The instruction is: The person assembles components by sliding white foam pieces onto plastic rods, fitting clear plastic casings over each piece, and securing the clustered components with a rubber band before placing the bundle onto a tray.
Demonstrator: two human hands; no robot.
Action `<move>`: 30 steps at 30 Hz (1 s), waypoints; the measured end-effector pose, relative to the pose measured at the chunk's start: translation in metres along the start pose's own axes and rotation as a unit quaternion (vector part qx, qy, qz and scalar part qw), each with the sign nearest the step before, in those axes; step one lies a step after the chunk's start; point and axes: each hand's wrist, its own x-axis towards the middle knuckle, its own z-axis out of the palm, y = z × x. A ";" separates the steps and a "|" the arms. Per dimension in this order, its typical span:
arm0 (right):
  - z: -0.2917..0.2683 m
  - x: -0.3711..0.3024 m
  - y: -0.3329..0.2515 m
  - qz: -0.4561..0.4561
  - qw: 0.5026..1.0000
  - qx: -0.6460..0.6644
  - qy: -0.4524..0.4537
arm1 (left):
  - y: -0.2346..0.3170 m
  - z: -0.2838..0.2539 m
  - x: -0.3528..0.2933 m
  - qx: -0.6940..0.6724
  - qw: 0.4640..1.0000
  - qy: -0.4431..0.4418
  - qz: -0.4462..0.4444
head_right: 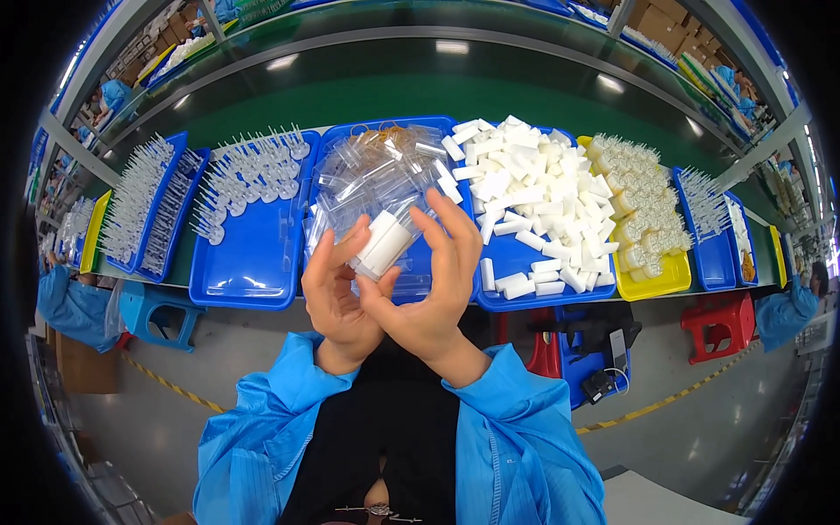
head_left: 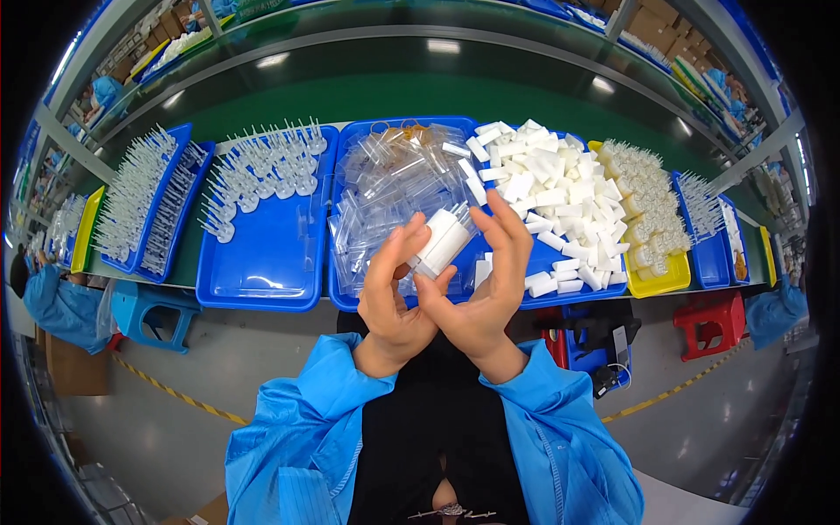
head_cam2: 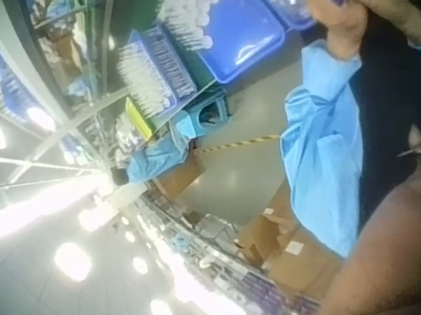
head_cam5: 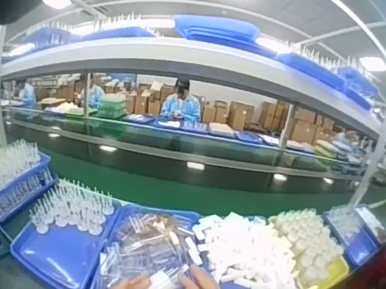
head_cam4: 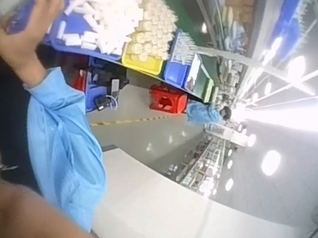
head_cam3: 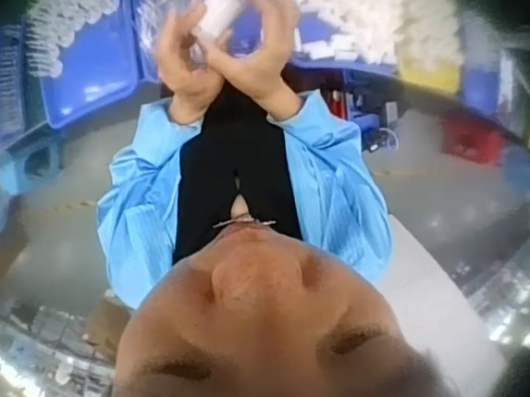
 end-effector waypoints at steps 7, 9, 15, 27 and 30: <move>0.005 0.004 0.010 -0.037 0.999 -0.025 0.019 | -0.008 0.002 0.007 0.001 1.000 -0.002 0.004; 0.003 0.011 0.013 -0.009 0.999 -0.001 -0.038 | -0.009 -0.001 0.010 0.009 0.998 -0.004 -0.054; -0.023 0.032 0.074 0.038 0.983 -0.049 -0.174 | -0.022 -0.039 0.036 -0.082 0.972 0.025 -0.217; -0.009 0.037 0.078 0.008 0.976 -0.131 -0.175 | -0.024 -0.055 0.026 -0.227 0.921 -0.022 -0.316; -0.026 0.036 0.065 0.176 0.944 0.203 -0.192 | -0.023 -0.047 0.027 -0.203 0.940 -0.045 -0.270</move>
